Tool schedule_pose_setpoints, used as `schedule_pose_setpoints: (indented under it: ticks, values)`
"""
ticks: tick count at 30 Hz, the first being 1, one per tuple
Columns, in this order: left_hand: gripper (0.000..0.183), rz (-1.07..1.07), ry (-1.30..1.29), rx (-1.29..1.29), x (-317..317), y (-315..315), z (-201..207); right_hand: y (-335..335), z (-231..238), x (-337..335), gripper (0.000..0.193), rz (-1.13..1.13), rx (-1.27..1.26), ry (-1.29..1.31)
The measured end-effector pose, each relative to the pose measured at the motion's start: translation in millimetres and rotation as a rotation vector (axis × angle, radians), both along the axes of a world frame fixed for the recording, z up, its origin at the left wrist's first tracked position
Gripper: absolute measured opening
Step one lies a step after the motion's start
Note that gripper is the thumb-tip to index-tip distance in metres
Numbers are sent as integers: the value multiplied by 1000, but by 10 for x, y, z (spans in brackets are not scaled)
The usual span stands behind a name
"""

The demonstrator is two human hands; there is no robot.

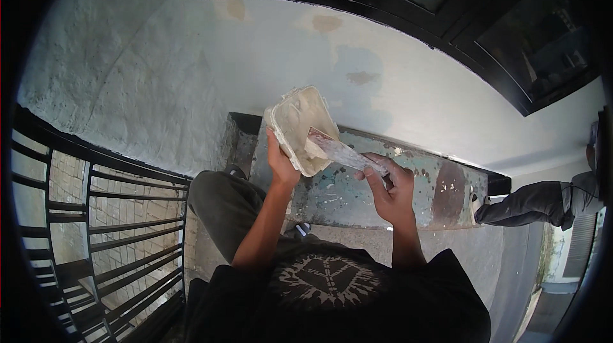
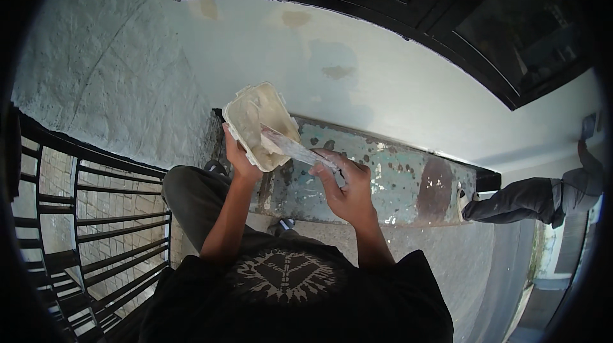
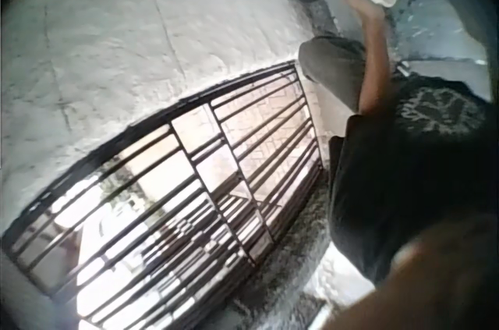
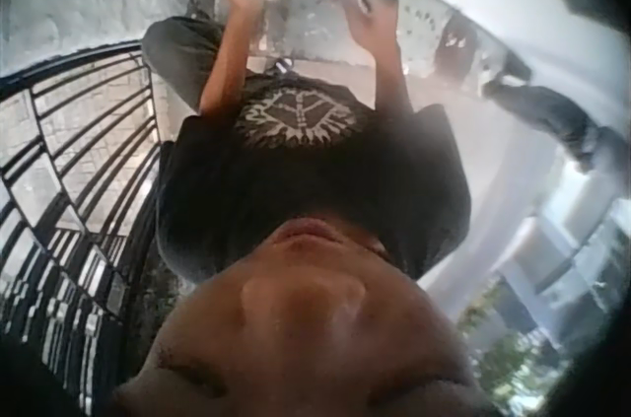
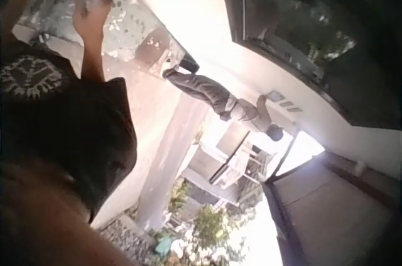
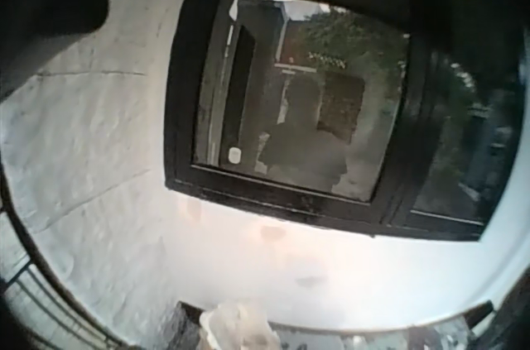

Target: The person walks over holding a plastic container and a putty knife, then scoops putty from the container and applies it onto the wall using the putty knife.

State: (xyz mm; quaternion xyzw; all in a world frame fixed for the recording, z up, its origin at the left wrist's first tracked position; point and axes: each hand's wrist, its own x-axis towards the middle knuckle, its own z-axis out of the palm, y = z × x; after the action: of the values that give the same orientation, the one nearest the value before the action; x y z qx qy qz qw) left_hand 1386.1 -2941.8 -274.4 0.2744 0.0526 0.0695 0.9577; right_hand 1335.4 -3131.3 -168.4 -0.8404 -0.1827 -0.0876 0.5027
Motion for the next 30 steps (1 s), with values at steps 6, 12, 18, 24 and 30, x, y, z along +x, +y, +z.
schedule_pose_setpoints:
  ticks: [6,12,18,24,30]
  values:
    - [63,74,-73,121,7,-40,-153,64,-18,-31,21,-108,34,20]
    - [66,92,-196,341,-60,-69,-216,125,-62,-50,22,-184,-39,87]
    - [71,242,-214,451,-35,-121,-184,183,7,-127,27,-141,10,371]
    - [66,247,-202,495,8,-140,-175,85,-197,50,28,-77,437,669]
    - [66,184,-109,516,21,-109,-99,40,-390,112,26,-46,779,804]
